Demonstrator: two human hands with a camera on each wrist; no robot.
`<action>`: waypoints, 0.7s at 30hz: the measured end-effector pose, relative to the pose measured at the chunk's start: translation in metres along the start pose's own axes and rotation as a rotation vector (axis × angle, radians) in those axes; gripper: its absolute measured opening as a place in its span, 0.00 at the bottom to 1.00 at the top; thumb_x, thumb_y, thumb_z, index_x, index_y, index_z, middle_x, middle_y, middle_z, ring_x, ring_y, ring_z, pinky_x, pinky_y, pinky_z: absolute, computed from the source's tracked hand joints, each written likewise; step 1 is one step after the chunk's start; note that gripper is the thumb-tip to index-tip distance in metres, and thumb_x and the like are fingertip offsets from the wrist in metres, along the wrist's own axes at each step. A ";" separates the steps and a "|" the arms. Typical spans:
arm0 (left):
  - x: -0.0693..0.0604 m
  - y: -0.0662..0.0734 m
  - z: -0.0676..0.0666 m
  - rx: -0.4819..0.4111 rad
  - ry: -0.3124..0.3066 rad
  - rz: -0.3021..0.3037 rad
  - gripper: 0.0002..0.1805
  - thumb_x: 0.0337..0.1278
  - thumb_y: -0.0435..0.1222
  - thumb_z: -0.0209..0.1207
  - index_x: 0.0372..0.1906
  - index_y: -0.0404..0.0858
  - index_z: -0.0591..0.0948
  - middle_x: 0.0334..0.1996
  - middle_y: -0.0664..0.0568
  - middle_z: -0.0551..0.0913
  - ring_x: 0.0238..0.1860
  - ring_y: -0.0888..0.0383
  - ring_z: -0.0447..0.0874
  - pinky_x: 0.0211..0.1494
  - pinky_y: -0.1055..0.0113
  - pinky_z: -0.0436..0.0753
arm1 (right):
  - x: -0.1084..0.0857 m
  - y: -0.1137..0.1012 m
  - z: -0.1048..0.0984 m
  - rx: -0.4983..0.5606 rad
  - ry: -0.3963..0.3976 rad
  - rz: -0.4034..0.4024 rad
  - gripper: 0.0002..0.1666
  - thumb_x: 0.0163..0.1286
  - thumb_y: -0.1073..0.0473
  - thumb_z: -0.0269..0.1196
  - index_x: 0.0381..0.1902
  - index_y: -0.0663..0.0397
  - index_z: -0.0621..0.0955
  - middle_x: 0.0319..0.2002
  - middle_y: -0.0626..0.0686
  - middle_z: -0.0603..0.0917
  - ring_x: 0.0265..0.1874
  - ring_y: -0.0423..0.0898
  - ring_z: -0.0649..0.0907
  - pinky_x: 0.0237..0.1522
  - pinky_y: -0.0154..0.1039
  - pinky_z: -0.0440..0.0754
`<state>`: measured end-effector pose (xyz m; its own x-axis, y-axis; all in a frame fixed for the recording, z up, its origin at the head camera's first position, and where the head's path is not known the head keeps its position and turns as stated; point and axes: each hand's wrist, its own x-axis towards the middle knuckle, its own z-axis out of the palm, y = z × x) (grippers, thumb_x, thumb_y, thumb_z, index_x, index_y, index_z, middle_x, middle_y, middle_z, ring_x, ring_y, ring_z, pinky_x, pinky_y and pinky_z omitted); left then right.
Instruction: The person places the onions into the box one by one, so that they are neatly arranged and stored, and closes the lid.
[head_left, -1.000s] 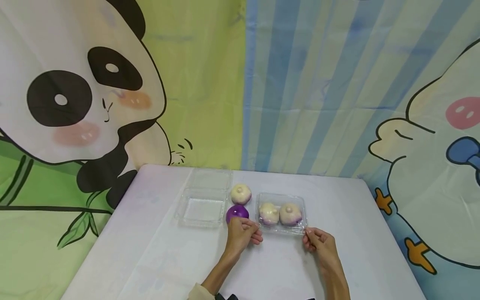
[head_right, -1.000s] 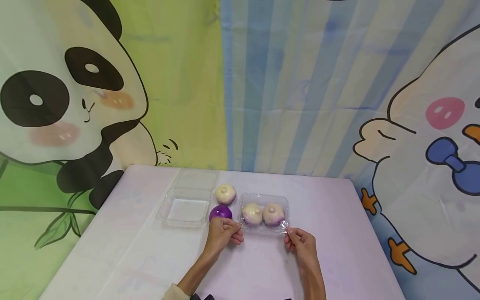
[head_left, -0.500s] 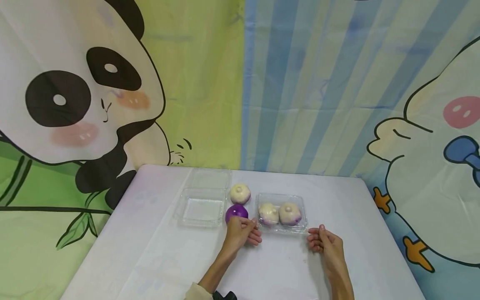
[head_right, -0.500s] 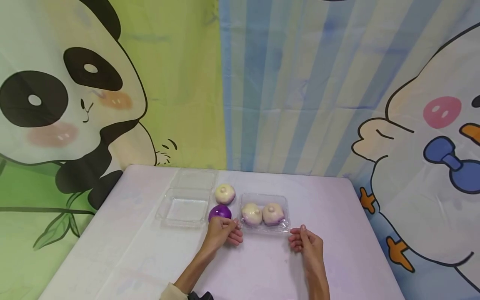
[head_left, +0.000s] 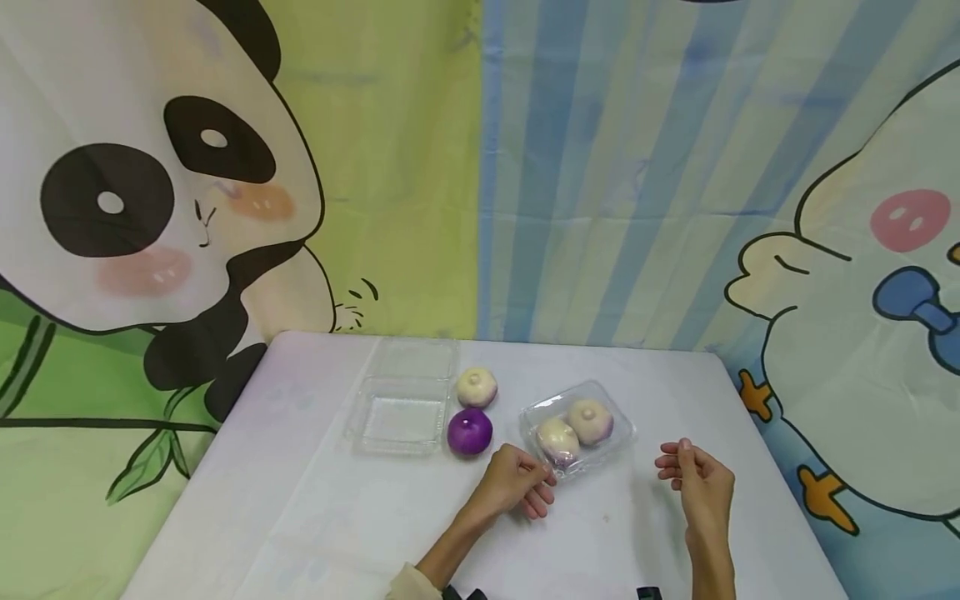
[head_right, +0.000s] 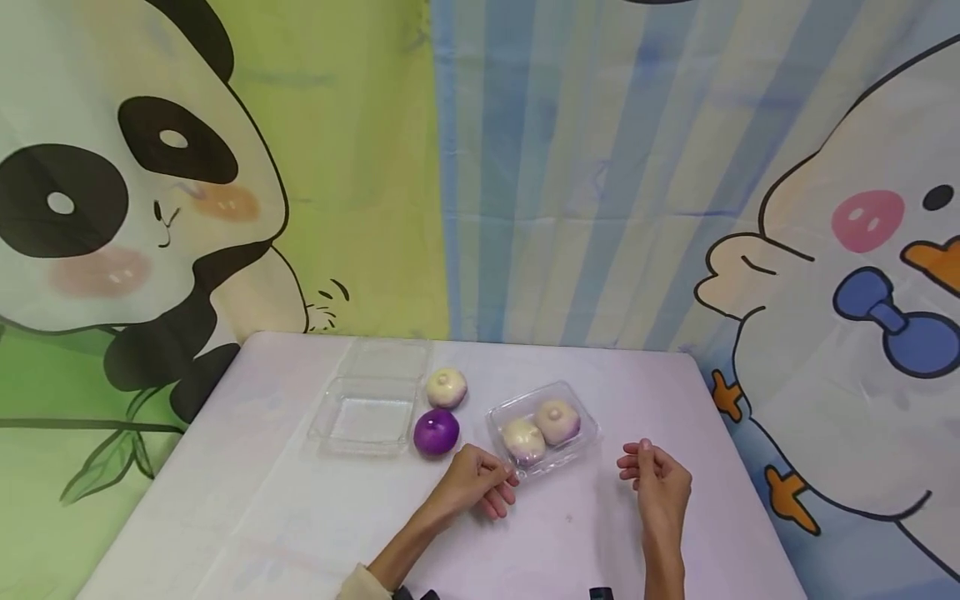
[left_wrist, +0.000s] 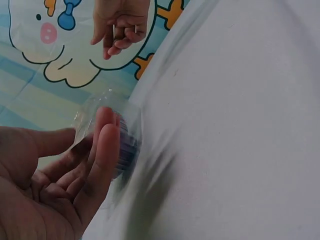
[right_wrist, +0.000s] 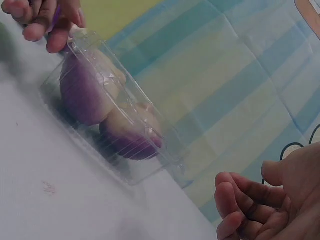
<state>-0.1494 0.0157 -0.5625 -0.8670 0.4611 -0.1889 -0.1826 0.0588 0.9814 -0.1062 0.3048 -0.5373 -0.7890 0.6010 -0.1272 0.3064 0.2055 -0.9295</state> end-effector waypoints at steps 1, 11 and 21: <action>-0.001 0.001 -0.001 0.026 -0.028 0.001 0.17 0.79 0.35 0.62 0.38 0.22 0.90 0.27 0.31 0.91 0.18 0.56 0.91 0.22 0.64 0.90 | 0.000 0.000 -0.001 -0.001 0.006 -0.002 0.34 0.90 0.41 0.49 0.59 0.66 0.85 0.27 0.36 0.89 0.28 0.37 0.87 0.35 0.30 0.84; 0.004 0.026 -0.015 0.322 0.366 0.249 0.16 0.81 0.35 0.61 0.38 0.26 0.89 0.24 0.41 0.90 0.19 0.60 0.87 0.23 0.67 0.87 | -0.004 0.001 -0.013 -0.020 0.081 -0.026 0.34 0.90 0.41 0.48 0.57 0.66 0.86 0.26 0.33 0.88 0.26 0.35 0.86 0.33 0.28 0.84; 0.052 0.002 -0.020 0.565 0.529 0.370 0.19 0.78 0.39 0.63 0.54 0.23 0.86 0.36 0.40 0.93 0.35 0.51 0.92 0.41 0.56 0.91 | -0.017 -0.010 -0.014 -0.056 0.242 -0.113 0.38 0.90 0.37 0.45 0.51 0.61 0.89 0.24 0.32 0.87 0.23 0.33 0.85 0.32 0.27 0.78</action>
<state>-0.2041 0.0216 -0.5713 -0.9530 0.0722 0.2943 0.2915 0.4835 0.8254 -0.0888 0.3031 -0.5212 -0.6717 0.7376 0.0691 0.2576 0.3201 -0.9117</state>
